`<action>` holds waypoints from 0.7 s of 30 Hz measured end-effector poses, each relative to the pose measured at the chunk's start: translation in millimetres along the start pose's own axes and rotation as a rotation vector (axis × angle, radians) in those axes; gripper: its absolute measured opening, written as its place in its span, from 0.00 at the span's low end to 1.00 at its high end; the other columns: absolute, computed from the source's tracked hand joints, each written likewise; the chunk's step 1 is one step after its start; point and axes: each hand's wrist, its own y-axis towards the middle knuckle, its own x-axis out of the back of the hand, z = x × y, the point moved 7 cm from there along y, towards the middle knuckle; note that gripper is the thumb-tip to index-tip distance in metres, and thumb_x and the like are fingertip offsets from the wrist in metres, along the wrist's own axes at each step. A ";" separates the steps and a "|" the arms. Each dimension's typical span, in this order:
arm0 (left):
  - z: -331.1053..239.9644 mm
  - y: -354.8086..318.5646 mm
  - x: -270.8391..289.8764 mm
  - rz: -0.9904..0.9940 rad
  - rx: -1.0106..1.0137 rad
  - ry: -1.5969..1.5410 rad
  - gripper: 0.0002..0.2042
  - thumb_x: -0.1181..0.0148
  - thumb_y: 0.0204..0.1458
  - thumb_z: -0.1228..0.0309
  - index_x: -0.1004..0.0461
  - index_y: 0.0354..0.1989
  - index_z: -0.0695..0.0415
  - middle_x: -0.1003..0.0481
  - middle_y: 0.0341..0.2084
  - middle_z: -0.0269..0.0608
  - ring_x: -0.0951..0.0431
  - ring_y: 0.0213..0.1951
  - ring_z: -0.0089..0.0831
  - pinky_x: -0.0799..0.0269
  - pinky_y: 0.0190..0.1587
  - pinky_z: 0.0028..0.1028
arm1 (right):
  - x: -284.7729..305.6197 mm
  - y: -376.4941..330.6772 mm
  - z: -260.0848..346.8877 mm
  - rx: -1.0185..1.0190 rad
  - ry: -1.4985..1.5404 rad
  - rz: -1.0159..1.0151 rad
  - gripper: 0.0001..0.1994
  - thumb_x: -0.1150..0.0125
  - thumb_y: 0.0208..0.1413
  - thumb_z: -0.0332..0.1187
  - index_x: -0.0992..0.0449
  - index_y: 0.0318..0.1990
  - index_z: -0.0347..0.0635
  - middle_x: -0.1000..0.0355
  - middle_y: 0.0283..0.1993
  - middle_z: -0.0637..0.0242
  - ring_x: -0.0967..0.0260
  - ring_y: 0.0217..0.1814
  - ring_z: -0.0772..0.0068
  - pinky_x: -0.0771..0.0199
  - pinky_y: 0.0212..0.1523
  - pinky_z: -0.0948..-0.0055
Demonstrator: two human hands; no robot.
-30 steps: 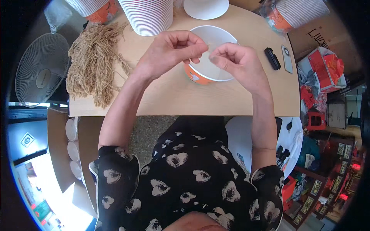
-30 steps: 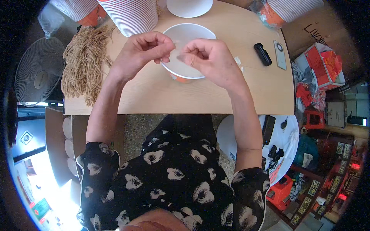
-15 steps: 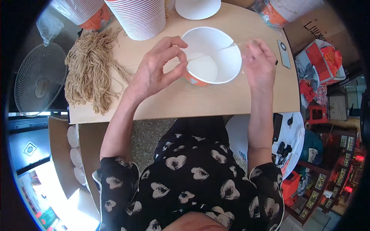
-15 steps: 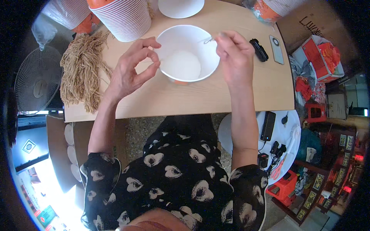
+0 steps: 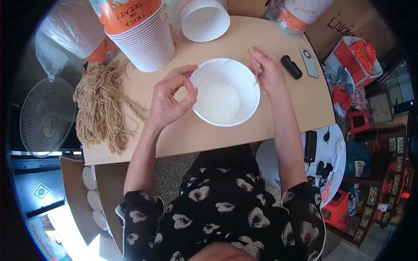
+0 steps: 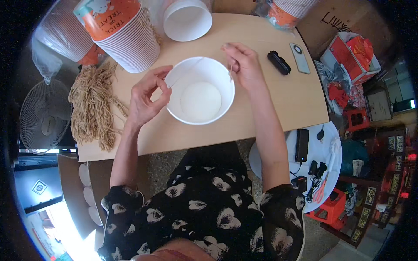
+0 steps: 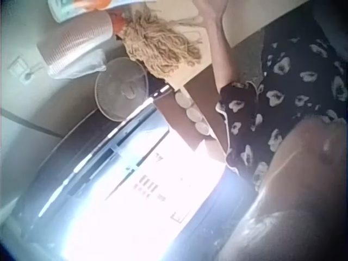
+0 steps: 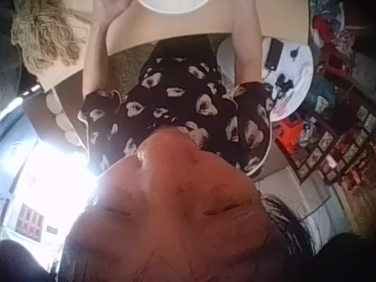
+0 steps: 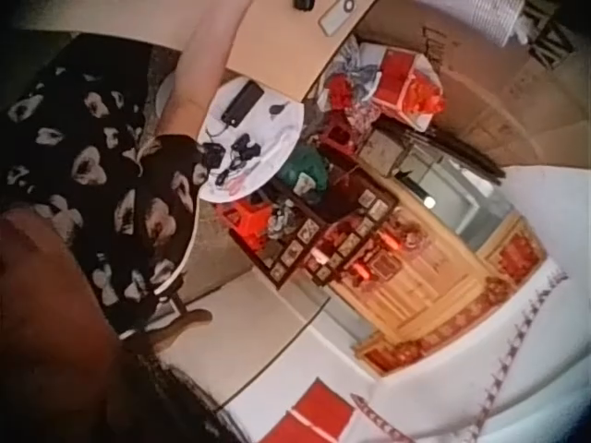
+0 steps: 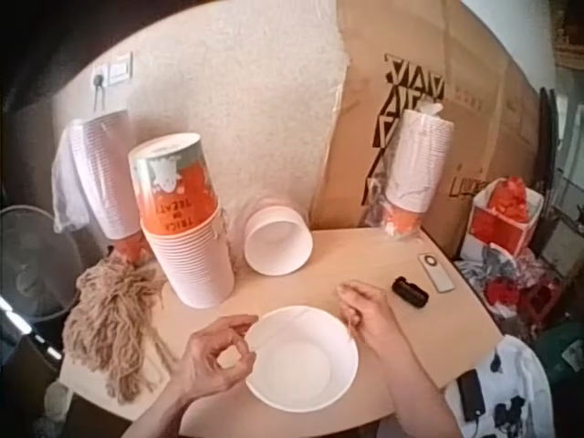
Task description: The person is threading strings through pre-punched holes in paper buckets to create handles.
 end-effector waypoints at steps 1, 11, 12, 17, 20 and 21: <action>1.1 0.1 -4.6 0.006 -0.013 -0.001 0.04 0.36 0.47 0.81 0.27 0.27 0.63 0.26 0.54 0.56 0.23 0.55 0.43 0.27 0.58 0.36 | -2.2 2.2 -7.4 -0.017 0.028 -0.027 0.09 0.37 0.61 0.34 0.22 0.40 0.37 0.42 0.18 0.80 0.50 0.17 0.88 0.53 0.20 0.82; 12.8 -5.6 -10.1 -0.106 0.120 -0.289 0.18 0.41 0.54 0.83 0.29 0.54 0.66 0.24 0.52 0.50 0.21 0.51 0.33 0.25 0.57 0.32 | 1.3 3.9 -64.9 -0.354 0.017 -0.163 0.09 0.33 0.56 0.37 0.24 0.29 0.44 0.35 0.21 0.78 0.37 0.21 0.85 0.39 0.22 0.79; 12.2 -4.0 -8.7 -0.108 0.118 -0.287 0.18 0.41 0.54 0.83 0.29 0.54 0.66 0.24 0.52 0.50 0.21 0.51 0.33 0.25 0.57 0.32 | -0.3 4.4 -64.2 -0.353 0.017 -0.160 0.09 0.33 0.56 0.37 0.24 0.29 0.44 0.35 0.21 0.78 0.37 0.21 0.85 0.39 0.22 0.79; -10.0 15.5 -12.1 -0.021 0.132 0.105 0.17 0.37 0.53 0.79 0.27 0.53 0.65 0.20 0.43 0.47 0.17 0.42 0.30 0.19 0.45 0.28 | -19.9 4.3 -38.2 -0.216 -0.161 -0.122 0.10 0.35 0.57 0.33 0.24 0.40 0.36 0.30 0.25 0.74 0.35 0.23 0.84 0.36 0.23 0.81; -1.8 17.3 -7.7 -0.085 0.203 0.108 0.16 0.36 0.53 0.78 0.25 0.51 0.66 0.18 0.37 0.47 0.16 0.38 0.30 0.19 0.40 0.27 | -6.8 17.9 -57.3 -0.273 0.107 -0.021 0.14 0.38 0.58 0.29 0.28 0.50 0.34 0.29 0.29 0.71 0.37 0.22 0.86 0.35 0.23 0.83; 0.6 16.4 -8.5 -0.088 0.199 0.110 0.16 0.36 0.53 0.78 0.25 0.51 0.66 0.18 0.37 0.47 0.16 0.38 0.30 0.19 0.40 0.27 | 5.3 19.6 -64.9 -0.269 0.106 -0.017 0.14 0.38 0.58 0.29 0.28 0.50 0.34 0.29 0.29 0.71 0.37 0.22 0.86 0.35 0.23 0.83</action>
